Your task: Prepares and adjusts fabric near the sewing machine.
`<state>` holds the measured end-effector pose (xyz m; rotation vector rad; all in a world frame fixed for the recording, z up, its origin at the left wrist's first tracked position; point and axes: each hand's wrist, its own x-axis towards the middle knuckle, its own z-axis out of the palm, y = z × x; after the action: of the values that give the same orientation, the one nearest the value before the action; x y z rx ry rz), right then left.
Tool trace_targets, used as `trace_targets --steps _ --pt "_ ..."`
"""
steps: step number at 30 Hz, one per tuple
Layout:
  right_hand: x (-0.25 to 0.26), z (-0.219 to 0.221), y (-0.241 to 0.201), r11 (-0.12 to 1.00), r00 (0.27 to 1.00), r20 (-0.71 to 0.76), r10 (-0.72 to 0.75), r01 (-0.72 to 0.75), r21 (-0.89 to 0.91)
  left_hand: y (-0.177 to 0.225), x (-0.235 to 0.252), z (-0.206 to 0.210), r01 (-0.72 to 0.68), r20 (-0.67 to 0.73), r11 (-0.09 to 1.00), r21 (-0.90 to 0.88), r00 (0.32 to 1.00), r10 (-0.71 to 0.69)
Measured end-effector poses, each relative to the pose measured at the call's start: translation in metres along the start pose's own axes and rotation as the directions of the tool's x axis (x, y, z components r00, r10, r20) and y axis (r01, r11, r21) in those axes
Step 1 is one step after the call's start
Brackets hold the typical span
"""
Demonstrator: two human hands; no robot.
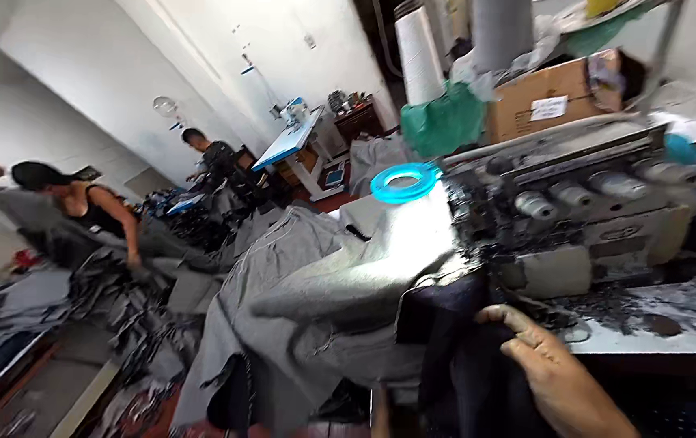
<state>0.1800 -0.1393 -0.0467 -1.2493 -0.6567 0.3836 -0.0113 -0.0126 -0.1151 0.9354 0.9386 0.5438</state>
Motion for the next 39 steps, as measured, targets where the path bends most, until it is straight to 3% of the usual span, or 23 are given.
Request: trace_targets --steps 3,5,6,8,10,11,12,15,18,22,24,27,29,30,31,32,33,34,35,36,37,38,39 --pt "0.003 -0.016 0.002 0.999 0.999 0.032 0.029 -0.029 -0.016 0.033 0.007 0.005 -0.132 -0.187 0.981 0.140 0.970 0.157" --pt "0.012 -0.035 0.004 0.997 0.998 0.047 0.038 -0.035 -0.065 0.081 -0.002 -0.009 -0.294 -0.228 0.871 0.395 0.887 0.402" --pt "0.017 -0.046 0.006 0.993 0.998 0.054 0.041 -0.035 -0.109 0.119 -0.009 -0.018 -0.409 -0.171 0.718 0.563 0.792 0.586" --pt "0.025 -0.060 0.013 0.977 0.994 0.099 0.036 -0.015 -0.212 0.207 -0.020 -0.030 -0.525 0.071 0.238 0.817 0.501 0.862" --pt "0.027 -0.056 0.016 0.965 0.982 0.185 0.034 0.016 -0.261 0.287 -0.009 -0.025 -0.459 0.382 -0.257 0.850 0.203 0.901" --pt "0.026 -0.048 0.016 0.962 0.973 0.230 0.030 0.035 -0.272 0.318 0.005 -0.010 -0.394 0.509 -0.428 0.814 0.125 0.852" --pt "0.022 -0.040 0.015 0.962 0.965 0.259 0.037 0.035 -0.270 0.341 0.024 0.010 -0.341 0.572 -0.505 0.793 0.130 0.810" --pt "0.012 -0.017 0.014 0.964 0.961 0.264 0.080 -0.007 -0.266 0.372 0.079 0.068 -0.319 0.527 -0.421 0.849 0.463 0.713" --pt "0.005 -0.011 0.016 0.944 0.967 0.228 0.114 -0.034 -0.327 0.338 0.072 0.081 -0.396 0.335 -0.057 0.916 0.681 0.651" --pt "0.001 -0.019 0.013 0.936 0.965 0.249 0.079 0.014 -0.351 0.202 0.035 0.025 -0.564 0.346 0.153 0.811 0.675 0.652" --pt "0.002 -0.021 0.013 0.937 0.961 0.266 0.079 0.019 -0.348 0.160 0.048 -0.002 -0.576 0.284 0.333 0.746 0.728 0.624" --pt "0.005 -0.019 0.016 0.940 0.960 0.262 0.096 -0.001 -0.340 0.175 0.055 -0.023 -0.535 0.340 0.626 0.568 0.844 0.414" --pt "0.005 -0.017 0.018 0.955 0.964 0.242 0.109 -0.034 -0.296 0.202 0.052 -0.022 -0.483 0.474 0.737 0.473 0.845 0.250" --pt "0.004 -0.015 0.018 0.965 0.966 0.232 0.113 -0.051 -0.259 0.215 0.049 -0.016 -0.521 0.500 0.683 0.512 0.827 0.256" --pt "0.002 -0.014 0.018 0.972 0.967 0.224 0.123 -0.072 -0.222 0.229 0.039 -0.007 -0.609 0.492 0.529 0.592 0.792 0.361" --pt "0.001 -0.014 0.017 0.975 0.965 0.218 0.146 -0.103 -0.197 0.243 0.025 0.001 -0.696 0.498 0.257 0.671 0.679 0.539" --pt "0.000 -0.013 0.015 0.975 0.961 0.215 0.173 -0.137 -0.172 0.255 0.008 0.006 -0.697 0.535 -0.091 0.711 0.453 0.714" --pt "-0.002 -0.011 0.013 0.974 0.956 0.210 0.206 -0.180 -0.134 0.262 -0.007 0.007 -0.591 0.586 -0.401 0.700 0.152 0.796" --pt "-0.004 -0.008 0.011 0.971 0.950 0.205 0.235 -0.220 -0.093 0.260 -0.019 0.003 -0.434 0.632 -0.605 0.668 -0.099 0.769" --pt "-0.005 -0.007 0.010 0.966 0.944 0.206 0.257 -0.249 -0.065 0.248 -0.026 -0.010 -0.298 0.677 -0.717 0.630 -0.241 0.695" --pt "-0.004 -0.008 0.009 0.962 0.940 0.205 0.274 -0.270 -0.050 0.226 -0.023 -0.031 -0.230 0.725 -0.775 0.588 -0.276 0.632" --pt "-0.001 -0.009 0.009 0.954 0.933 0.198 0.300 -0.297 -0.043 0.199 -0.010 -0.059 -0.231 0.768 -0.797 0.559 -0.219 0.602" --pt "0.002 -0.012 0.009 0.946 0.926 0.194 0.324 -0.322 -0.045 0.168 0.004 -0.089 -0.273 0.804 -0.788 0.552 -0.075 0.590"
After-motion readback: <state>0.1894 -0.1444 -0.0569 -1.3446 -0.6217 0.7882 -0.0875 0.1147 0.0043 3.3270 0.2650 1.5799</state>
